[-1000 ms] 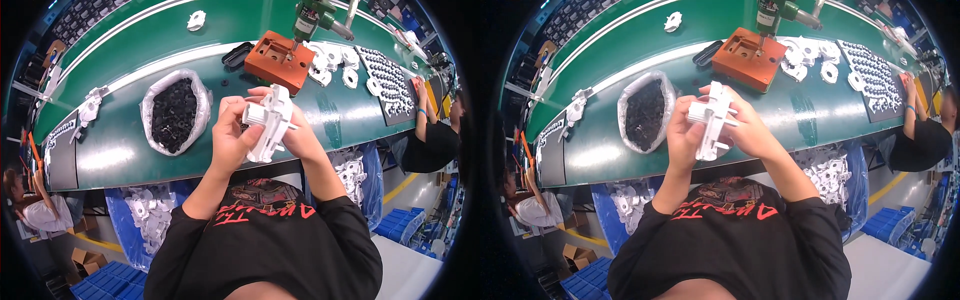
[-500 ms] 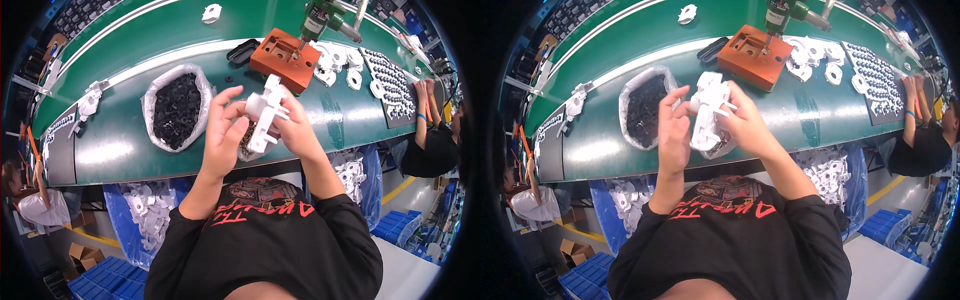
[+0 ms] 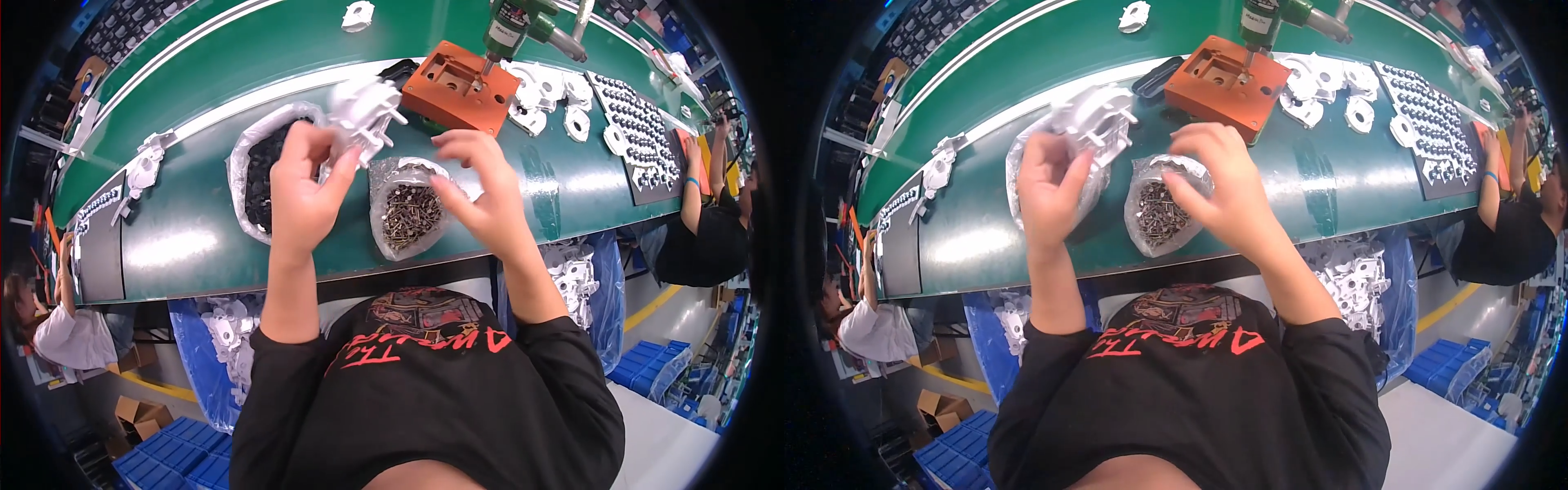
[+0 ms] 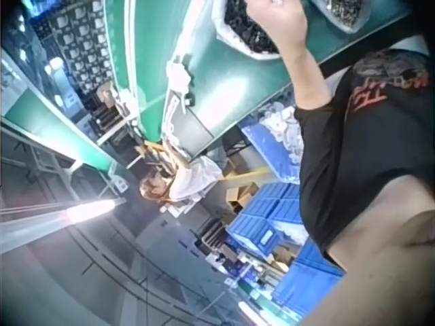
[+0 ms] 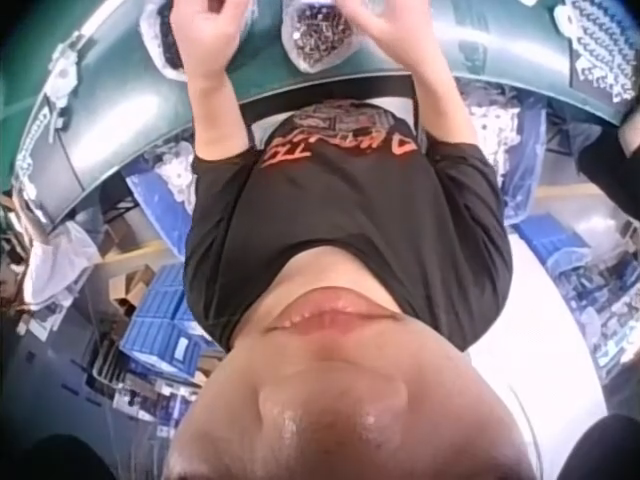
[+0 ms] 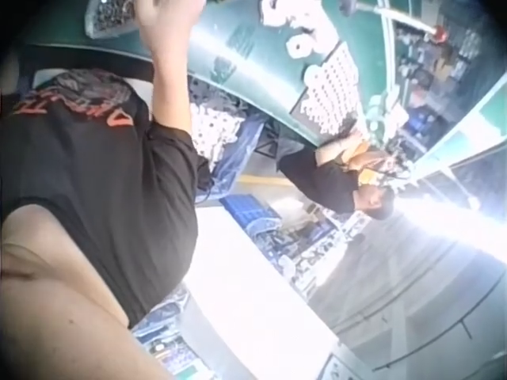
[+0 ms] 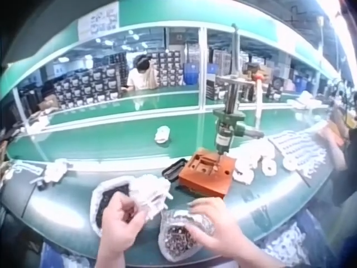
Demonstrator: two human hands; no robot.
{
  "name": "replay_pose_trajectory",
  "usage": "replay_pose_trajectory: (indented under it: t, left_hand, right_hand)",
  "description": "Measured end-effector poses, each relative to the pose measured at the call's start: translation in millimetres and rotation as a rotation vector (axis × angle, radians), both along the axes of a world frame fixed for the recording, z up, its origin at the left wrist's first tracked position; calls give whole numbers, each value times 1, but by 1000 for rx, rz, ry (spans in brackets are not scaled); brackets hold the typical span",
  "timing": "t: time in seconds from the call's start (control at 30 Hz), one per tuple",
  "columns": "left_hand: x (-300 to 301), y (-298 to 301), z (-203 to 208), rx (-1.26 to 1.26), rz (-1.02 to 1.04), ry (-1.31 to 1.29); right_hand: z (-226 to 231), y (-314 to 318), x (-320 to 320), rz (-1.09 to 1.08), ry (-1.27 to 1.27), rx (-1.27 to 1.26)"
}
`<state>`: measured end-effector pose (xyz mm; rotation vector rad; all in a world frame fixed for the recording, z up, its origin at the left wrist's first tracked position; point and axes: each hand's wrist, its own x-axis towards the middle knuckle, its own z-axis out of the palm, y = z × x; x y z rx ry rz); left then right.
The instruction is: The person is assembling small white plastic components by placing parts and metal pins into a manual press tool on an assembly line.
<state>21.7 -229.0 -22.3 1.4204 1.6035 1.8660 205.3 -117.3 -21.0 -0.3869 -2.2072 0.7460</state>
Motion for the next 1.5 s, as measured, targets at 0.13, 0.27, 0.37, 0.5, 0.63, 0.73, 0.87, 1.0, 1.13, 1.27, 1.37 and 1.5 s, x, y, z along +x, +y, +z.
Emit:
replay_pose_trajectory:
  t: [0.13, 0.27, 0.37, 0.5, 0.63, 0.73, 0.87, 1.0, 1.13, 1.27, 1.37, 1.5]
  left_hand:
    - [5, 50, 6, -50, 22, 560]
    - [10, 115, -3, -55, -35, 909]
    - [9, 154, -23, -41, -61, 1063]
    - [1, 193, -39, -82, -178, 1179]
    - [1, 212, -39, -244, -173, 1083]
    - [1, 211, -43, -262, -180, 1032]
    - [-5, 212, -41, -90, -261, 1041]
    - [-17, 215, -44, -391, -346, 1140]
    - [-25, 206, -47, -375, -323, 1171]
    - [-39, 173, -23, -135, -239, 1041]
    - [-62, 127, 13, -321, -289, 633]
    - [-124, 41, 36, -646, -82, 548]
  right_hand:
    - [-25, -13, 8, -44, -262, 136]
    - [-43, -20, 8, -42, -243, 130]
    - [-53, -19, 8, -66, -221, 133]
    - [-54, -20, 8, -68, -183, 118]
    - [-56, -17, 8, -61, -160, 90]
    - [-57, -13, 11, -30, -146, 45]
    - [-60, -9, 10, -2, -99, -6]
    - [-60, -10, 8, 5, -86, -28]
    - [-58, -13, 7, 23, -82, -41]
    - [-52, -15, 9, 39, -49, -99]
    - [-49, -11, 11, 16, -3, -127]
    - [-39, 0, 14, 26, 66, -239]
